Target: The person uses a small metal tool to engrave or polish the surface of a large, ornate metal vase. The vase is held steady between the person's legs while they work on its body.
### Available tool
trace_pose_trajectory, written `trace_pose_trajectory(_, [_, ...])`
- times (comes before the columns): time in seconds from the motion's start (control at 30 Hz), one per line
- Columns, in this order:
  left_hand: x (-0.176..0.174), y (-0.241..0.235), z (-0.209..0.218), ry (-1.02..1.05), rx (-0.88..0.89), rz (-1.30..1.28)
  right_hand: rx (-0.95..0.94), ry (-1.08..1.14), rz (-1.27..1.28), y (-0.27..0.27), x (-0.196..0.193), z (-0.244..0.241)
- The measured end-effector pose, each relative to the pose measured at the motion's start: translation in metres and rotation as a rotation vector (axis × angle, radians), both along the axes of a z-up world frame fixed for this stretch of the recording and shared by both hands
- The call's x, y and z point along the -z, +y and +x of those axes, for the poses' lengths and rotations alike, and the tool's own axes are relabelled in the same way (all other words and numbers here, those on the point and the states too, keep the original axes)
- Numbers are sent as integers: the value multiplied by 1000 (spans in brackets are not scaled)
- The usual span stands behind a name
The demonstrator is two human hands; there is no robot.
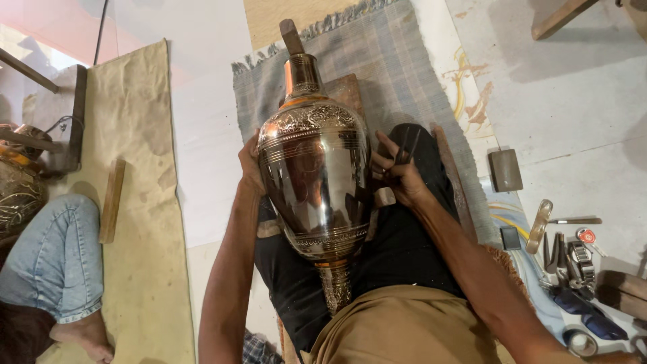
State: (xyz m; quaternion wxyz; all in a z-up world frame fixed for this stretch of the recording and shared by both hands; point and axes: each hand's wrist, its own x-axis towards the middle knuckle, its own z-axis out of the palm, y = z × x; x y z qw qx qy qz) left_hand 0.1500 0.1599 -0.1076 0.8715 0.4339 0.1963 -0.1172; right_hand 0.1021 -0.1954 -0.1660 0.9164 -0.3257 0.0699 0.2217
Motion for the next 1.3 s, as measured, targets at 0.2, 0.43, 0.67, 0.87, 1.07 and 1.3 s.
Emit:
trace_pose_trajectory(0.2, [4,-2,-6,60,0,61,9,-161,175,-4,3,-4])
trace_pose_trajectory(0.43, [-38,-37,-33,-35,-130,861,153,-30,-477,-7,-47,-22])
trace_pose_trajectory(0.67, [-99,-138,-138,-391,50,1749,162,-494,-1166,-37,-149,-88])
trace_pose_trajectory(0.87, [-115,-159,-141,-471,-113,1738,35,-652,-1375,-2,-213,-98])
trace_pose_trajectory(1.07, [-112,-159,-143,-463,-141,1712,25,-702,-1419,17,-234,-91])
trace_pose_trajectory(1.3, [-113,-160,-142,-439,-117,1702,-46,-609,-1441,20,-240,-89])
